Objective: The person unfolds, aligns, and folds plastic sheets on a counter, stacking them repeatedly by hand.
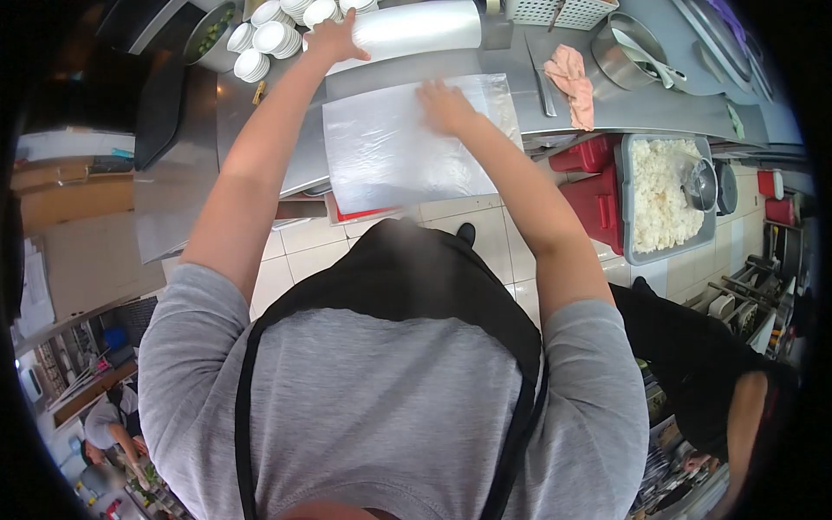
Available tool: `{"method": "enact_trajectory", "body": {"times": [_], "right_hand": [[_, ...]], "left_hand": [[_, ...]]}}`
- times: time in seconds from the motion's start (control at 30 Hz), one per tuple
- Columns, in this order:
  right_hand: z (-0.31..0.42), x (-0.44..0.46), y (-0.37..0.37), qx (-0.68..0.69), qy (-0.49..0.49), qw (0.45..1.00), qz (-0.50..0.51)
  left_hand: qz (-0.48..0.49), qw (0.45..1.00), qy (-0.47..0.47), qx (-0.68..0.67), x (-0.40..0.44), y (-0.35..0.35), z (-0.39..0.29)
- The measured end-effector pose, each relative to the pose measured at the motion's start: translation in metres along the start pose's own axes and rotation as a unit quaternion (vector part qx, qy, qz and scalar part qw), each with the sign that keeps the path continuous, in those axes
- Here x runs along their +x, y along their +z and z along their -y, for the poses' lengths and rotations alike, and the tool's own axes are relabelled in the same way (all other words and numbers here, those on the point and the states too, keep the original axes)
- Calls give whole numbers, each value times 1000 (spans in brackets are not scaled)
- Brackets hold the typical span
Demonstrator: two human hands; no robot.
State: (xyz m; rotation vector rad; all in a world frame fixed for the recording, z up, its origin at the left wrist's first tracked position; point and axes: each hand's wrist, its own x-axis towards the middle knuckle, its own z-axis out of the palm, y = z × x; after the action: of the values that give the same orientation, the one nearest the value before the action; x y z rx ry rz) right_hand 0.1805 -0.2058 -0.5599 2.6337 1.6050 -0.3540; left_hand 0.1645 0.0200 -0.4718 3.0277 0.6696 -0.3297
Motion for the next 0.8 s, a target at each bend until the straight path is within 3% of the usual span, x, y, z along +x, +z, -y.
{"method": "enact_trajectory", "body": {"times": [0.07,0.13,0.2,0.23,0.3,0.33,0.37,0.5,0.57,0.63,0.7,0.77,0.8], "right_hand": [[21,-35,3,4,-32,999,15],[46,-76,-3,-2,-57,998,16],[63,-103,-9,-133,-145,980,39],[62,-103,11,-133,-141,980,41],[60,-104,69,-168,-131,962,-170],[65,-106,68,-61,-134,963,-225],[67,-107,66,-60,-132,964,-223],[73,-129,22,10,-143,970,-196],[81,-145,-6,100,-136,985,-17],[82,-163,-8,104,-157,982,-3],[83,-178,-25,107,-178,978,13],[82,-188,-70,180,-195,955,135],[77,-190,-77,216,-193,949,128]], "left_hand": [[-24,1000,-6,14,0,13,-7],[-181,980,50,64,9,50,-10],[-191,975,85,76,1,50,-25],[-203,968,119,90,-1,51,-32],[-243,957,131,91,10,65,-41],[-266,952,122,92,13,67,-44],[-287,947,113,93,13,70,-46],[-240,962,75,105,12,44,-47],[-146,984,32,96,-5,21,-46],[-162,982,17,99,3,24,-36],[-81,993,-2,85,-2,5,-31],[-56,995,-6,78,5,2,-19],[-32,997,-6,72,11,0,-12]]}}
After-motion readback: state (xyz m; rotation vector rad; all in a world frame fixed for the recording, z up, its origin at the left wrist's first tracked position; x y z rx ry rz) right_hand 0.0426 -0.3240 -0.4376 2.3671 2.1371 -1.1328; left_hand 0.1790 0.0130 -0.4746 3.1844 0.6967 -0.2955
